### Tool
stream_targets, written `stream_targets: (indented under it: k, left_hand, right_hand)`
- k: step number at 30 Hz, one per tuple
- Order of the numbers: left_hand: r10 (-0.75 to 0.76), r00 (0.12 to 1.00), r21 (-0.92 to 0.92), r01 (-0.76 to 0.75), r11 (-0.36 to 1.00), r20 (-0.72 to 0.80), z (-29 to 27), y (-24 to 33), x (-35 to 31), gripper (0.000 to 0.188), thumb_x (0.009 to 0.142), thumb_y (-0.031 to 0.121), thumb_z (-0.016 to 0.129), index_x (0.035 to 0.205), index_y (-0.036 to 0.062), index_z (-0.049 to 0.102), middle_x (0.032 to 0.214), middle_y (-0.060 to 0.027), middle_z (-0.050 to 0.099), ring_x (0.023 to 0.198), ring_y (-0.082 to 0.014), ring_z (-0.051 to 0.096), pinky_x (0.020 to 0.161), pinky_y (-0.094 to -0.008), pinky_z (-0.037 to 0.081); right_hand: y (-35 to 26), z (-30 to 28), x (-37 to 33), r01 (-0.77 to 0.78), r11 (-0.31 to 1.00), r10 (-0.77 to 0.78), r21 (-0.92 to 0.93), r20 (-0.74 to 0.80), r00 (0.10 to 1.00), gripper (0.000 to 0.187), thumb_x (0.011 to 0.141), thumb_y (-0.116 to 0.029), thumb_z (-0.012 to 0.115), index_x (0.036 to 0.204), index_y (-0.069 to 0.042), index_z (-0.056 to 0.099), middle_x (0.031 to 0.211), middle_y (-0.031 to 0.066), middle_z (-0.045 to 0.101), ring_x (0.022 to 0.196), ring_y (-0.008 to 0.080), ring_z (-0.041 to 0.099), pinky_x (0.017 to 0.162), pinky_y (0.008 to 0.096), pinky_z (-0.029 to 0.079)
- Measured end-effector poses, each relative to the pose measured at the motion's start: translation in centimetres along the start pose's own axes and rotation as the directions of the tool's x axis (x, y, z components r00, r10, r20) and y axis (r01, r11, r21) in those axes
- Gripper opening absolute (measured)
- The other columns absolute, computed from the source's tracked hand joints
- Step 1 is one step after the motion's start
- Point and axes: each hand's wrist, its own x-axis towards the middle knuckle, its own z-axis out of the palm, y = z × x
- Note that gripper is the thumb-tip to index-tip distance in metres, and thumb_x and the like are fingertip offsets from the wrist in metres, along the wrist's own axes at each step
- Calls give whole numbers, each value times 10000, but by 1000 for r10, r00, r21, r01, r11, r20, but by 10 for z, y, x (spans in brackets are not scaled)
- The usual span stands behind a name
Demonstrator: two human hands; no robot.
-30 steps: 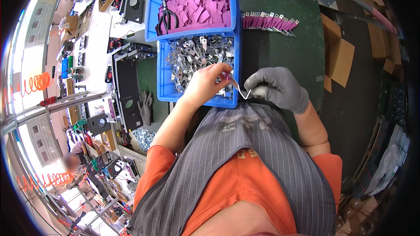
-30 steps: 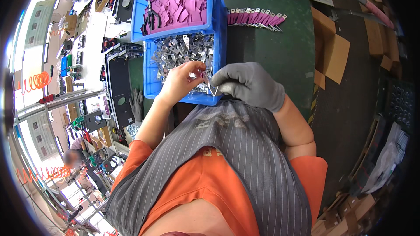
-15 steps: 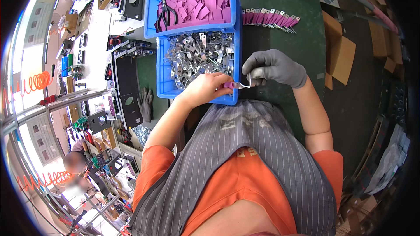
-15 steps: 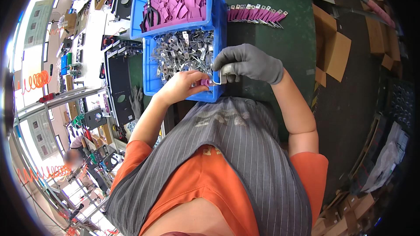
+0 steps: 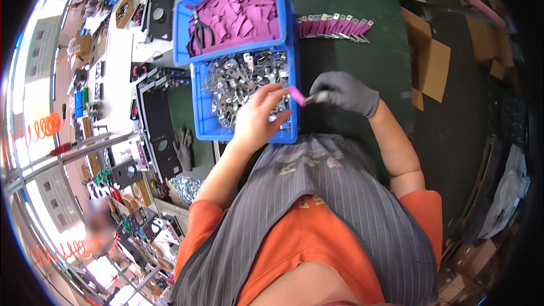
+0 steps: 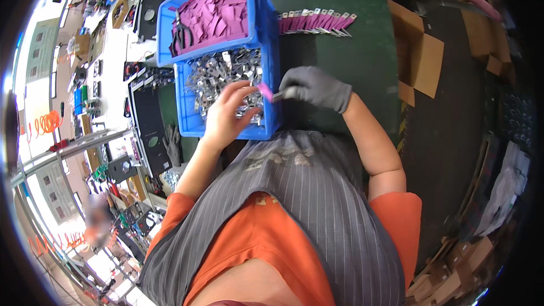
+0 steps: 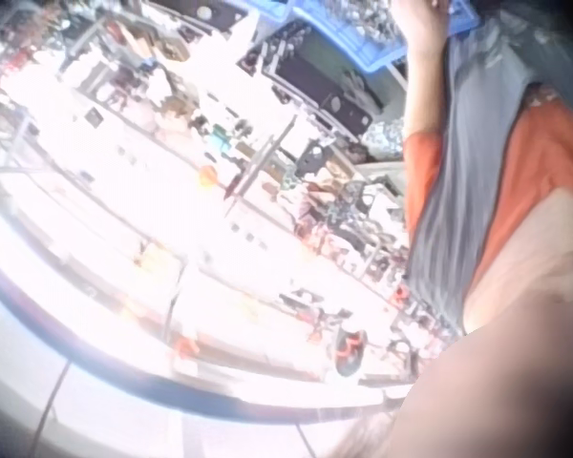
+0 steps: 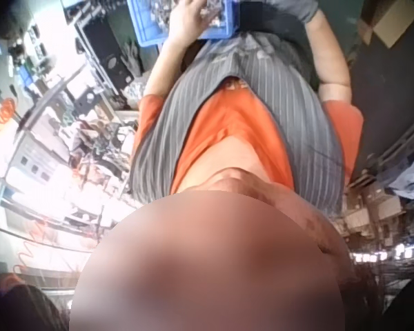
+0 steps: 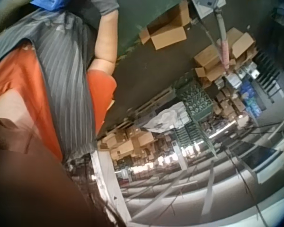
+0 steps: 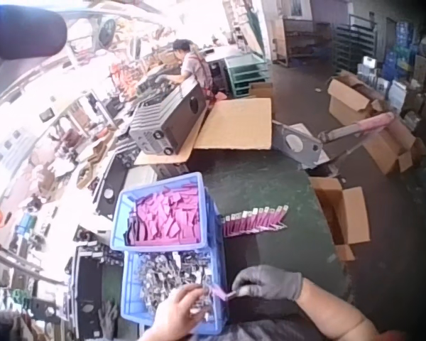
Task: The recorder is assembling small metal clips by inserting a pink component into a silver metal bracket and lining them up on the table.
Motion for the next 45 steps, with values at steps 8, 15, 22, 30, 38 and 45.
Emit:
stream_targets:
  k: [8,15,22,30,38,45]
  left_hand:
    - [-138,979,-31,144,989,150,11,-29,-18,312,789,131,688,1085,122,592,1073,-61,579,731,-209,615,638,-326,511]
    - [-236,962,-90,250,964,137,9,-40,-32,318,789,143,687,1090,108,591,1064,-79,585,734,-216,622,648,-333,507]
    - [-489,871,-121,480,869,-56,-4,-73,-52,164,806,134,675,951,56,670,813,-46,614,581,-123,500,560,-266,428]
    - [-479,860,-163,455,876,-176,-15,-82,-32,104,804,121,683,867,40,697,710,-29,593,535,-83,457,516,-237,384]
    - [-372,896,-170,339,926,-243,-35,-92,-3,107,797,148,682,850,55,692,733,-54,606,521,-127,492,520,-266,407]
    - [-63,933,261,163,951,-354,-68,-117,93,115,806,197,665,885,126,709,820,-55,658,642,-199,605,610,-315,480]
  right_hand:
    - [179,-102,-57,-559,775,24,-295,-871,491,154,858,-178,577,953,-63,614,918,157,628,881,324,596,786,394,471]
    - [186,-116,-40,-661,647,239,-380,-723,649,198,843,-194,576,991,-71,620,989,182,615,945,364,576,834,425,462]
    - [52,-28,19,-226,787,-225,-574,-607,762,207,777,-158,621,967,-75,623,930,113,626,886,307,599,787,397,478]
    - [22,112,134,86,577,-243,-812,-70,967,187,800,-172,526,954,-142,628,982,38,606,968,227,551,866,391,396]
    - [37,139,158,138,232,17,-963,146,989,216,850,-158,491,1001,-134,642,1042,35,617,986,229,561,736,364,454]
    - [2,124,131,-23,463,155,-886,55,986,259,856,-152,501,1095,-114,592,967,92,637,893,261,623,723,417,496]
